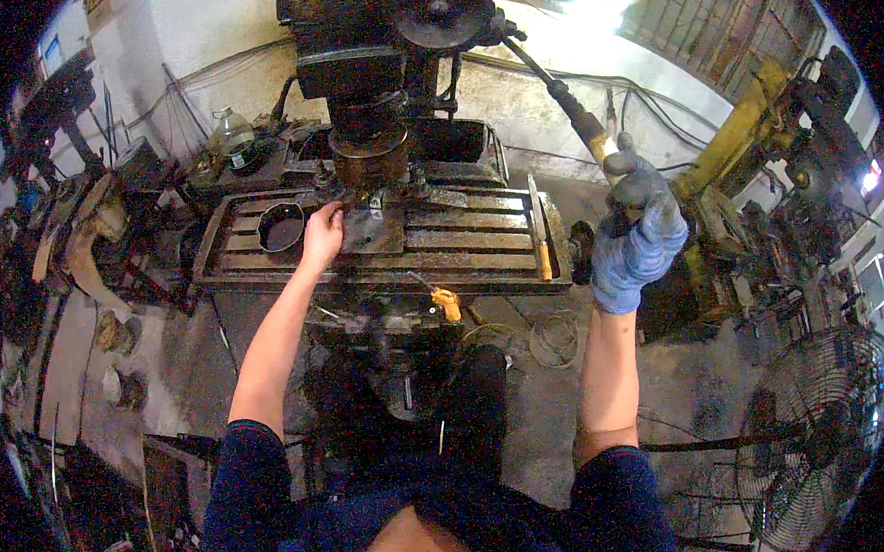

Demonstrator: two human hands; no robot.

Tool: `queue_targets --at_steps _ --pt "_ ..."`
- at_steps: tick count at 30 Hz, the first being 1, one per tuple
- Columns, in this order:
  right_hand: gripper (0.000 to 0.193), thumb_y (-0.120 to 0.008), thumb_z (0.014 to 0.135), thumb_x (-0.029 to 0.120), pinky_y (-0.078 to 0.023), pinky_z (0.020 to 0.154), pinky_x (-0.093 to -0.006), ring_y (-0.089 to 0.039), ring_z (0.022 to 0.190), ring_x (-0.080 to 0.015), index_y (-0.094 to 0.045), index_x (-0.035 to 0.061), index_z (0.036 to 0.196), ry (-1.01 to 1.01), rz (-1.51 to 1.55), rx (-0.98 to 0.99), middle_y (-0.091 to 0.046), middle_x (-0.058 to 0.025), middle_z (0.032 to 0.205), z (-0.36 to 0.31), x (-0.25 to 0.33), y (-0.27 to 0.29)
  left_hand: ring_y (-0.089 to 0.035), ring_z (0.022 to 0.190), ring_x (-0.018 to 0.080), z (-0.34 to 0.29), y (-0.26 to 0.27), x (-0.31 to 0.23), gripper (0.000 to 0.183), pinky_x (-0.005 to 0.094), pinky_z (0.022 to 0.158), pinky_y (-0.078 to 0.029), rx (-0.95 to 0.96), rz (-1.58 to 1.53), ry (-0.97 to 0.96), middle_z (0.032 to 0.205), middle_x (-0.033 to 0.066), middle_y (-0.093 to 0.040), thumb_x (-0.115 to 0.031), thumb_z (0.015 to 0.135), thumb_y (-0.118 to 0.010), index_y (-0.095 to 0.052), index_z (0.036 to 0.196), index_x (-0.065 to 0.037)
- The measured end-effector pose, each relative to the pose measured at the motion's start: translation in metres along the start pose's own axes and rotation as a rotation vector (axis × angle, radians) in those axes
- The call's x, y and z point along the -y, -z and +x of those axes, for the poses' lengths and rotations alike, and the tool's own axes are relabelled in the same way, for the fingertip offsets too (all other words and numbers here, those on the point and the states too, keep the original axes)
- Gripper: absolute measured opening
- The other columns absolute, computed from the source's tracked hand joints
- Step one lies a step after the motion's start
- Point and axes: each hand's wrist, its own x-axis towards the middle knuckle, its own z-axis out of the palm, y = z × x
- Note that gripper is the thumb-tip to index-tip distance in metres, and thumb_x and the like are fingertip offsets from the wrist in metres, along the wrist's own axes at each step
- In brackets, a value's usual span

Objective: The person picks up metal parts from a bin and cleans them using an air nozzle and a cloth on a machine table.

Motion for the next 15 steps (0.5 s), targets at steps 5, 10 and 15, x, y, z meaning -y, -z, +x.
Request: queue_targets --at_steps 5,10,15 --pt "0.046 -0.041 0.089 0.037 -0.034 0.094 -0.0477 -0.055 0.088 -0.0298 -0.05 -0.0006 0.063 0.026 -0.09 -0.057 -0.06 -0.018 0.083 -0.008 -0.003 0.0 -0.054 0.044 0.0158 -0.003 0.008 0.002 0.026 0.0322 0.045 -0.043 0.135 -0.219 0.092 0.056 0.0109 -0.056 -0.009 0.088 -0.046 -0.055 0.108 0.005" --pt "0.048 -0.041 0.089 0.037 -0.034 0.093 -0.0473 -0.054 0.084 -0.0283 -0.05 -0.0008 0.061 -0.004 -0.198 -0.014 -0.059 -0.0169 0.081 -0.016 -0.004 0.004 -0.047 0.041 0.0113 -0.015 0.022 -0.001 0.027 0.0271 0.04 -0.039 0.188 -0.349 0.161 0.059 0.0039 -0.051 -0.009 0.09 -0.044 -0.053 0.111 0.004" --pt "0.045 -0.043 0.088 0.036 -0.03 0.096 -0.0505 -0.053 0.081 -0.0256 -0.049 0.0004 0.061 0.031 -0.161 0.022 -0.058 -0.0148 0.077 -0.021 -0.011 0.008 -0.045 0.041 0.0099 -0.032 0.057 -0.001 0.027 0.0256 0.039 -0.038 0.232 -0.399 0.196 0.058 0.0025 -0.048 -0.01 0.091 -0.043 -0.053 0.112 0.003"
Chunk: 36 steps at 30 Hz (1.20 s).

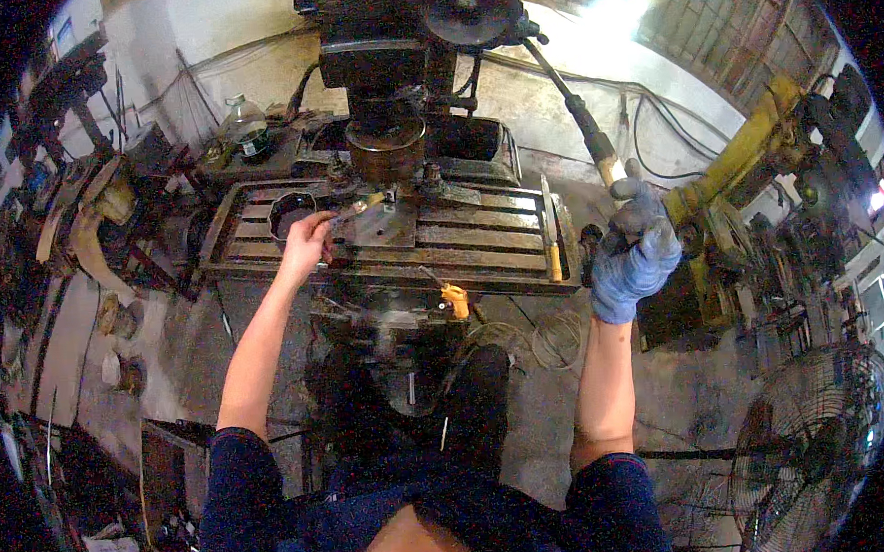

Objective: The person picks up metal parts from a bin and cleans them using an air nozzle and a cloth on a machine table.

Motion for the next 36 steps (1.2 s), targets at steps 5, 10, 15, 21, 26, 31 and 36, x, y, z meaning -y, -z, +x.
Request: queue_targets --at_steps 5,10,15,21,26,31,36 --pt "0.049 -0.043 0.088 0.04 -0.028 0.1 -0.0528 -0.052 0.077 -0.0254 -0.049 0.0003 0.059 -0.038 0.053 -0.036 -0.053 -0.012 0.067 -0.007 0.0 -0.003 -0.051 0.047 0.0142 -0.025 0.05 -0.007 0.024 0.0301 0.044 -0.041 -0.193 0.254 -0.109 0.059 0.0073 -0.052 -0.01 0.089 -0.045 -0.054 0.109 -0.001" --pt "0.043 -0.046 0.087 0.037 -0.023 0.103 -0.0536 -0.053 0.083 -0.0266 -0.05 0.0026 0.062 -0.036 0.101 0.016 -0.056 -0.0115 0.073 -0.015 -0.004 0.001 -0.059 0.071 0.0362 -0.016 0.086 -0.001 0.026 0.0435 0.06 -0.044 -0.414 0.911 -0.225 0.074 0.0205 -0.06 -0.013 0.085 -0.049 -0.055 0.11 -0.006" --pt "0.04 -0.049 0.086 0.037 -0.025 0.101 -0.0522 -0.052 0.086 -0.0284 -0.054 0.003 0.065 -0.05 0.146 0.072 -0.054 -0.0089 0.071 -0.025 -0.016 0.012 -0.059 0.074 0.0355 -0.023 0.093 0.013 0.035 0.0452 0.065 -0.046 -0.211 1.151 -0.291 0.079 0.0185 -0.062 -0.021 0.082 -0.054 -0.052 0.115 -0.009" --pt "0.043 -0.048 0.085 0.037 -0.039 0.076 -0.0414 -0.053 0.075 -0.0283 -0.052 0.0007 0.063 -0.121 0.049 -0.094 -0.049 -0.0073 0.06 -0.018 -0.002 -0.002 -0.059 0.077 0.0331 -0.056 0.106 -0.012 0.044 0.0429 0.066 -0.046 -0.246 1.027 -0.122 0.082 0.0152 -0.062 -0.029 0.082 -0.056 -0.047 0.122 -0.012" --pt "0.046 -0.046 0.085 0.04 -0.039 0.078 -0.0416 -0.053 0.078 -0.028 -0.053 -0.0012 0.065 -0.013 0.012 -0.022 -0.06 -0.0142 0.079 -0.006 0.002 0.003 -0.057 0.082 0.0323 -0.138 0.163 -0.022 0.022 0.0378 0.069 -0.046 -0.449 0.993 -0.064 0.092 0.0121 -0.059 -0.014 0.08 -0.051 -0.063 0.097 -0.007" --pt "0.049 -0.048 0.084 0.043 -0.041 0.071 -0.0333 -0.053 0.075 -0.021 -0.056 -0.0034 0.07 -0.082 -0.001 0.011 -0.062 -0.0168 0.09 -0.001 0.0 0.014 -0.049 0.053 0.021 -0.283 0.26 0.008 0.038 0.0336 0.052 -0.038 -0.685 0.93 0.264 0.058 0.0144 -0.054 -0.028 0.084 -0.055 -0.058 0.069 0.006" --pt "0.046 -0.051 0.084 0.04 -0.04 0.063 -0.0268 -0.052 0.07 -0.0161 -0.058 -0.0033 0.071 -0.002 -0.005 0.086 -0.062 -0.0164 0.089 0.015 0.007 0.004 -0.051 0.061 0.0247 -0.463 0.332 0.1 0.013 0.0389 0.058 -0.043 -0.64 1.011 0.718 0.064 0.0172 -0.052 -0.002 0.068 -0.055 -0.05 0.074 0.008"
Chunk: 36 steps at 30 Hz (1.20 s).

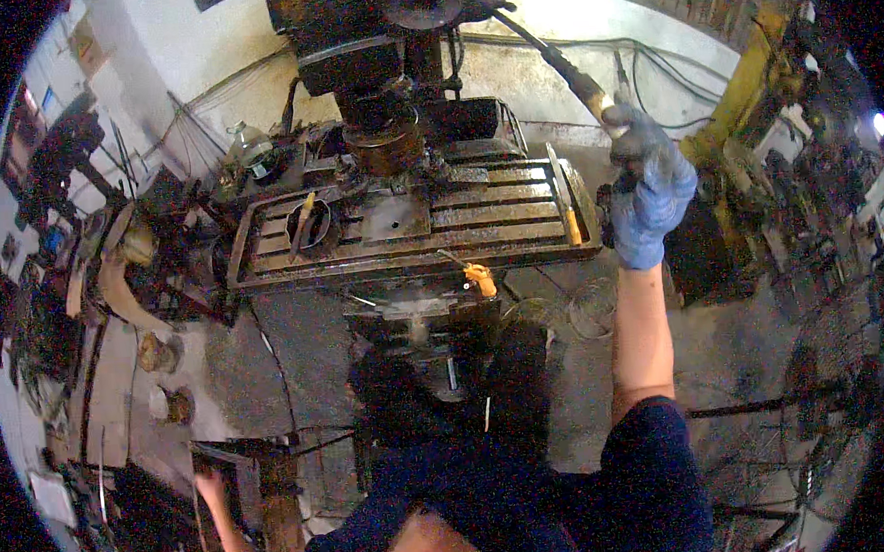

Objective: The person picks up metal parts from a bin and cleans them using an air nozzle and a cloth on a machine table.

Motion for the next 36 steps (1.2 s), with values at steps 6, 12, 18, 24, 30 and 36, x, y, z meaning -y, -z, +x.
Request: queue_targets --at_steps 6,12,18,24,30,36 --pt "0.04 -0.053 0.083 0.035 -0.045 0.063 -0.0282 -0.057 0.07 -0.0176 -0.062 -0.0042 0.078 0.064 0.108 -0.067 -0.064 -0.0159 0.089 0.021 -0.001 0.001 -0.051 0.064 0.0265 -0.054 -0.044 0.038 0.027 0.0414 0.059 -0.043 0.556 0.011 -0.047 0.078 0.0128 -0.058 -0.008 0.072 -0.053 -0.059 0.096 0.004" --pt "0.03 -0.061 0.081 0.024 -0.044 0.061 -0.0245 -0.054 0.063 -0.0125 -0.064 -0.0046 0.09 0.024 0.181 -0.057 -0.065 -0.012 0.084 0.04 0.017 -0.007 -0.051 0.062 0.0251 -0.059 -0.073 0.018 0.023 0.0395 0.056 -0.042 0.461 -0.157 0.073 0.075 0.0111 -0.057 -0.01 0.075 -0.053 -0.059 0.093 0.002" --pt "0.022 -0.051 0.083 0.014 -0.046 0.065 -0.0297 -0.059 0.069 -0.0204 -0.063 -0.0044 0.088 0.192 0.007 0.035 -0.064 -0.0135 0.082 0.083 0.004 -0.003 -0.051 0.06 0.0236 -0.049 -0.094 -0.01 0.019 0.0375 0.053 -0.041 0.376 -0.24 0.114 0.071 0.0093 -0.056 -0.013 0.077 -0.054 -0.06 0.09 0.0" --pt "0.026 -0.048 0.088 0.02 -0.042 0.061 -0.0247 -0.054 0.06 -0.0123 -0.062 -0.0002 0.078 0.2 0.078 0.072 -0.06 -0.0064 0.068 0.152 0.026 -0.019 -0.051 0.058 0.0221 -0.045 -0.091 -0.006 0.017 0.0355 0.05 -0.041 0.332 -0.321 0.148 0.068 0.0075 -0.054 -0.016 0.079 -0.054 -0.06 0.087 -0.002" --pt "0.022 -0.047 0.084 0.011 -0.046 0.068 -0.0325 -0.059 0.076 -0.0259 -0.062 -0.0036 0.085 0.531 -0.483 -0.378 -0.062 -0.0143 0.087 0.102 0.009 -0.001 -0.051 0.055 0.0207 -0.031 -0.079 0.091 0.016 0.0336 0.048 -0.04 0.451 -0.766 0.307 0.064 0.0057 -0.053 -0.019 0.082 -0.055 -0.061 0.084 -0.004" --pt "0.017 -0.063 0.076 0.019 -0.045 0.061 -0.0285 -0.054 0.064 -0.0116 -0.064 0.0022 0.079 -0.684 -0.343 0.141 -0.06 -0.0039 0.065 -0.128 -0.042 0.031 -0.029 0.044 0.013 -0.041 -0.02 -0.004 0.024 0.0343 0.04 -0.025 -0.049 -0.389 0.018 0.05 0.002 -0.036 0.003 0.064 -0.053 -0.035 0.049 -0.003"
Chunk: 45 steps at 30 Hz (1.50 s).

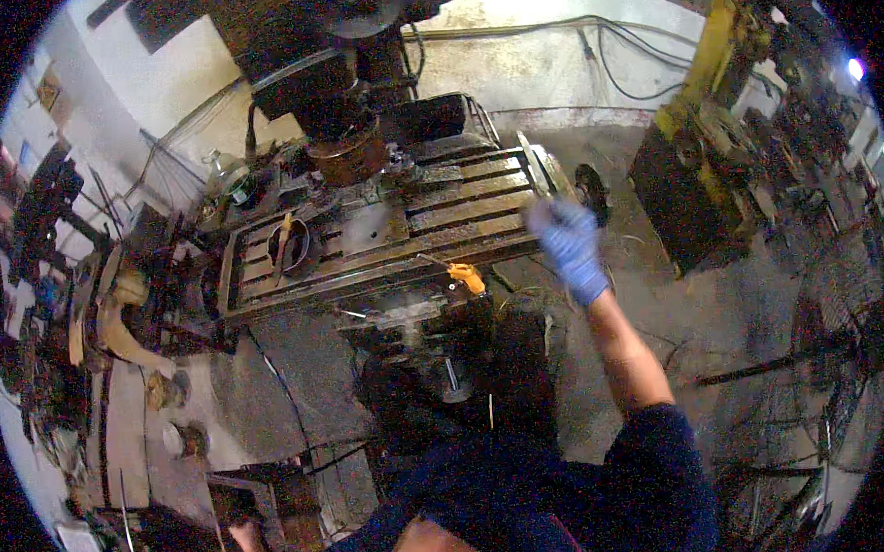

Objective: The person picks up metal parts from a bin and cleans them using an air nozzle and a cloth on a machine table.

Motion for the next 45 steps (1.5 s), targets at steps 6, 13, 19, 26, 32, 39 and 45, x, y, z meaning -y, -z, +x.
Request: queue_targets --at_steps 6,13,19,26,32,39,45 --pt "0.046 -0.069 0.075 0.029 -0.042 0.083 -0.027 -0.054 0.092 -0.0116 -0.056 0.0048 0.112 -0.679 0.147 0.63 -0.06 -0.0029 0.103 -0.083 -0.159 -0.088 -0.049 0.068 0.014 0.057 0.047 -0.037 0.013 0.0294 0.061 -0.044 0.139 -0.811 0.114 0.078 0.006 -0.053 -0.013 0.08 -0.059 -0.053 0.083 -0.002" --pt "0.029 -0.073 0.07 0.03 -0.039 0.051 -0.0259 -0.046 0.055 -0.008 -0.06 0.0074 0.084 -0.682 0.012 0.388 -0.054 0.0038 0.068 -0.103 -0.162 -0.154 -0.056 0.089 0.0239 0.06 -0.031 -0.2 0.019 0.0413 0.083 -0.044 0.351 -1.317 0.107 0.099 0.0086 -0.057 -0.01 0.083 -0.054 -0.052 0.1 -0.002" --pt "0.035 -0.071 0.073 0.023 -0.042 0.062 -0.0263 -0.047 0.069 -0.0108 -0.053 0.0018 0.094 -0.091 -0.019 0.112 -0.053 -0.0023 0.079 -0.084 -0.075 -0.108 -0.057 0.079 0.0184 0.037 -0.129 -0.286 0.013 0.0354 0.067 -0.046 0.46 -1.53 0.19 0.087 0.0055 -0.058 -0.014 0.084 -0.056 -0.056 0.093 -0.005" --pt "0.043 -0.07 0.07 0.03 -0.046 0.065 -0.0372 -0.057 0.069 -0.0301 -0.055 0.0016 0.099 0.001 -0.369 0.46 -0.059 -0.0168 0.077 -0.029 0.026 -0.061 -0.06 0.074 0.0238 0.024 -0.165 -0.319 0.009 0.0416 0.072 -0.05 0.732 -1.535 -0.092 0.078 0.0093 -0.058 -0.01 0.082 -0.056 -0.053 0.08 -0.002" --pt "0.059 -0.052 0.073 0.058 -0.048 0.072 -0.0407 -0.061 0.078 -0.0344 -0.064 0.0005 0.08 0.014 -1.032 0.87 -0.063 -0.0198 0.081 -0.011 0.033 -0.13 -0.06 0.077 0.0262 0.019 -0.172 -0.306 0.007 0.0464 0.077 -0.05 0.711 -1.536 0.07 0.079 0.0118 -0.059 -0.008 0.079 -0.055 -0.053 0.078 -0.001" --pt "0.047 -0.058 0.072 0.047 -0.048 0.074 -0.0409 -0.061 0.082 -0.0345 -0.065 0.002 0.083 -0.096 -0.926 0.695 -0.064 -0.0195 0.086 0.044 0.009 -0.186 -0.062 0.069 0.0304 0.019 -0.184 -0.272 0.013 0.0454 0.072 -0.051 0.697 -1.396 0.26 0.083 0.0163 -0.061 -0.012 0.082 -0.05 -0.052 0.083 0.0" --pt "0.056 -0.057 0.07 0.055 -0.048 0.058 -0.0425 -0.06 0.062 -0.035 -0.063 -0.0006 0.072 0.049 -0.829 1.15 -0.06 -0.0217 0.068 -0.01 0.027 -0.143 -0.062 0.061 0.0344 -0.011 -0.217 -0.232 0.026 0.0431 0.062 -0.054 0.783 -1.275 0.493 0.09 0.0245 -0.057 -0.017 0.085 -0.045 -0.044 0.098 0.006"
